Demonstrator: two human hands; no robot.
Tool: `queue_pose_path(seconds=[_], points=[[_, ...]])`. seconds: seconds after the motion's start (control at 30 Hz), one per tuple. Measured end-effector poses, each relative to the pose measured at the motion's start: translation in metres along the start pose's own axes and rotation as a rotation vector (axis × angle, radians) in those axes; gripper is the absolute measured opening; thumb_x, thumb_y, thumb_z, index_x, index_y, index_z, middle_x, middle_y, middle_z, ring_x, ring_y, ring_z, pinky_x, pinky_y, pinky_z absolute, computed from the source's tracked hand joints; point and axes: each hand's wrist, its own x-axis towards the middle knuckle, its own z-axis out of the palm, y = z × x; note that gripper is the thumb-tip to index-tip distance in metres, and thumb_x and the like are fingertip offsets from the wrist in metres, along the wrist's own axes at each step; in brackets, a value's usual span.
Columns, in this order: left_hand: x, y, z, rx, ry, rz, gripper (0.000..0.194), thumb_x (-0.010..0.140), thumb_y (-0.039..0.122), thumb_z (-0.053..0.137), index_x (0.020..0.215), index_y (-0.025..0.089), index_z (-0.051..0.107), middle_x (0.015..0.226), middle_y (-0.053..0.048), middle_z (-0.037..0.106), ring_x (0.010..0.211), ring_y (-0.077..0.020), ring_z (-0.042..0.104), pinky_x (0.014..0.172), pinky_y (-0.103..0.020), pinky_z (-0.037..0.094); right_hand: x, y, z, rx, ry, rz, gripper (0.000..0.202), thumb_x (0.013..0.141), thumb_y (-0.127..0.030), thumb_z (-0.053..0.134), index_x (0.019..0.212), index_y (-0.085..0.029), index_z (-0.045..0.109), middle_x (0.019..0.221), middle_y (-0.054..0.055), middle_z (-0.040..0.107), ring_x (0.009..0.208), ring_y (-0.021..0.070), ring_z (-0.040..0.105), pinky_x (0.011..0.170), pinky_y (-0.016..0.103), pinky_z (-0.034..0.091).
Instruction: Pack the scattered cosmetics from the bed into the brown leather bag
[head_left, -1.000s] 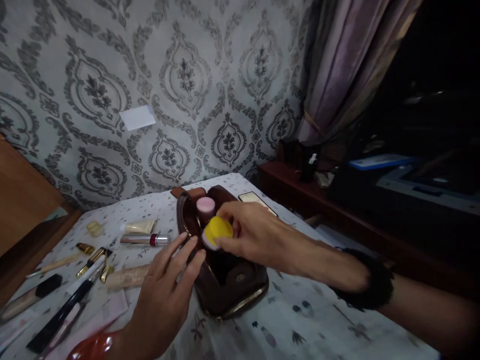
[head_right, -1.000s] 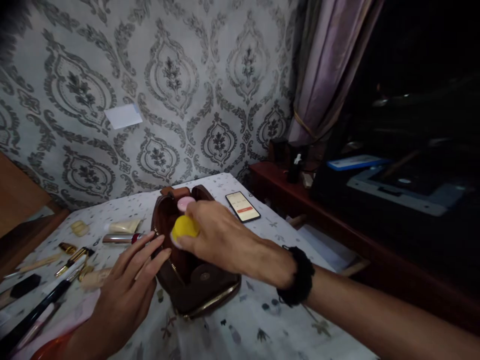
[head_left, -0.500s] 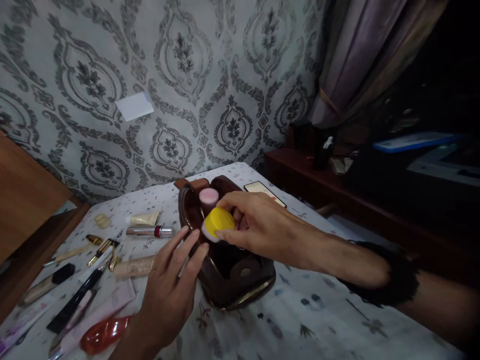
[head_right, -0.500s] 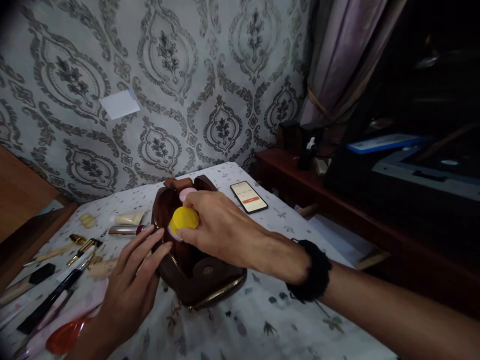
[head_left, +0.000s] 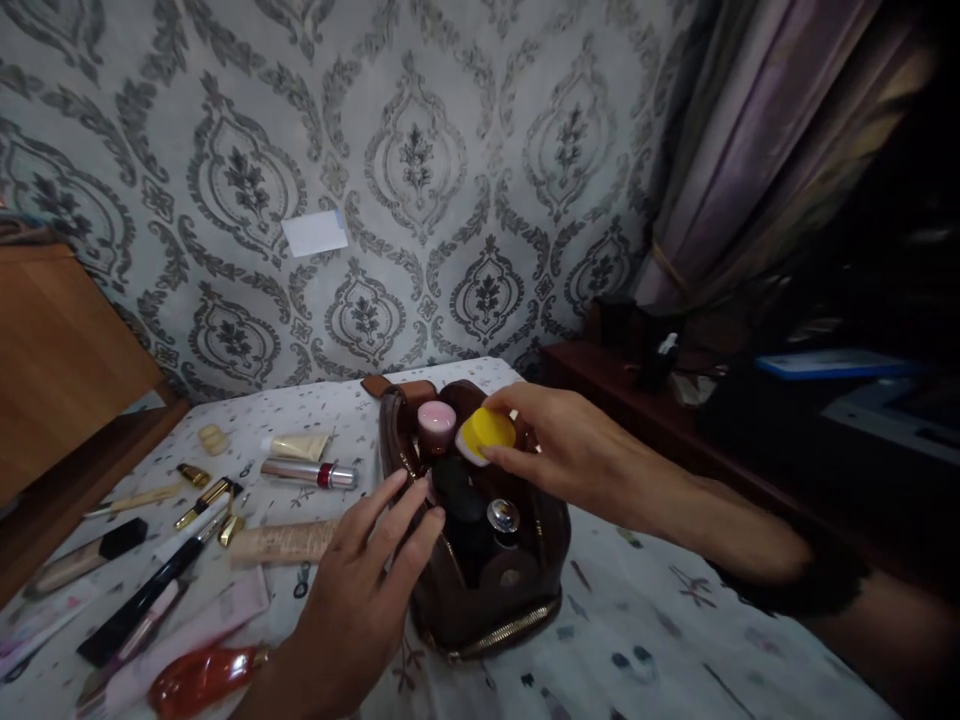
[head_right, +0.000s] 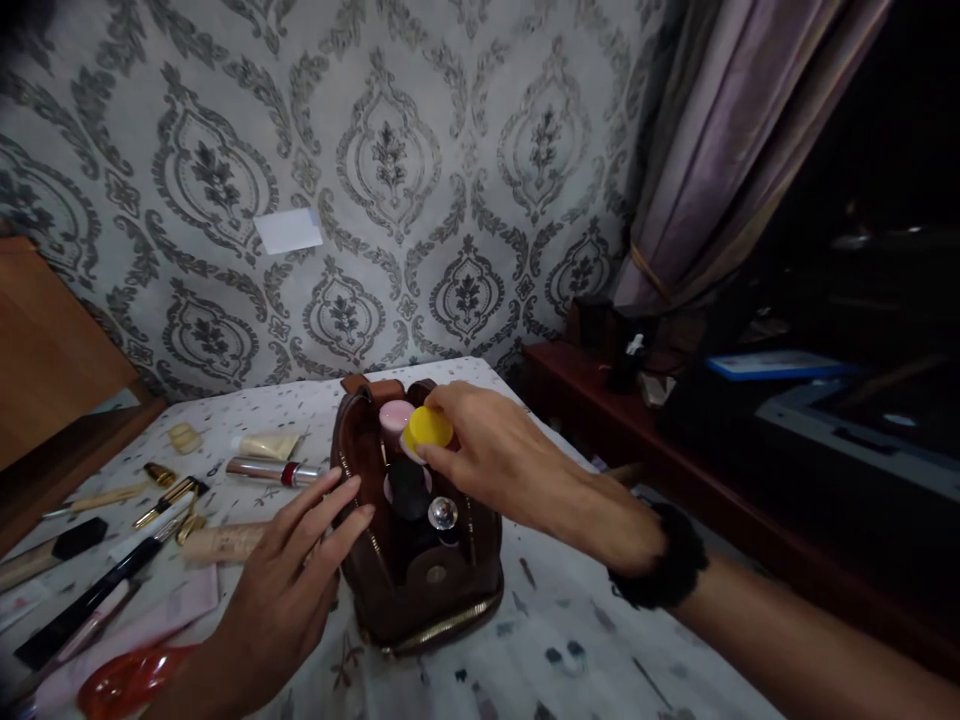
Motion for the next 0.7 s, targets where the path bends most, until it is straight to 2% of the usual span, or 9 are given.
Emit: queue_pose_path(seconds=[0.2, 0.4, 0.53, 0.7], points=[[-0.001, -0.001, 0.001, -0.013, -0.001, -0.008, 0.045, 0.094, -0.002, 0.036, 0.131, 0.011, 0.058, 0.140, -0.014, 0.058, 0.141, -0.0276, 0.040, 0.109, -0.043, 0.046, 0.004, -0.002, 0.008, -0.237, -0.194, -0.120, 0.011, 0.089, -0.026, 0.060, 0.095, -0.016, 0.063, 0.098, 0.009, 0.068, 0.081, 0.0210, 0.062, 0.069, 0.030, 0.038], [-0.003, -0.001, 0.000, -0.029, -0.024, -0.010, 0.045, 0.095, -0.001, 0.036, 0.134, 0.011, 0.055, 0.144, -0.013, 0.054, 0.143, -0.0279, 0.036, 0.111, -0.044, 0.043, 0.016, 0.001, 0.012, -0.413, -0.294, -0.316, 0.012, 0.085, -0.017, 0.065, 0.096, -0.013, 0.066, 0.098, 0.011, 0.070, 0.096, 0.0274, 0.060, 0.083, 0.037, 0.037], [-0.003, -0.002, 0.001, -0.025, -0.011, -0.009, 0.045, 0.094, -0.001, 0.036, 0.133, 0.011, 0.056, 0.143, -0.014, 0.055, 0.142, -0.0281, 0.038, 0.108, -0.043, 0.044, 0.022, 0.001, 0.015, -0.481, -0.415, -0.349, 0.013, 0.090, -0.019, 0.060, 0.098, -0.011, 0.067, 0.099, 0.013, 0.071, 0.104, 0.0290, 0.057, 0.087, 0.040, 0.037], [-0.002, -0.001, 0.003, -0.029, 0.009, -0.008, 0.045, 0.093, -0.002, 0.035, 0.131, 0.009, 0.057, 0.141, -0.015, 0.056, 0.140, -0.0291, 0.040, 0.106, -0.043, 0.046, 0.029, -0.006, 0.016, -0.522, -0.560, -0.336, 0.018, 0.091, -0.013, 0.054, 0.100, -0.011, 0.069, 0.103, 0.015, 0.070, 0.107, 0.0295, 0.056, 0.097, 0.049, 0.033]])
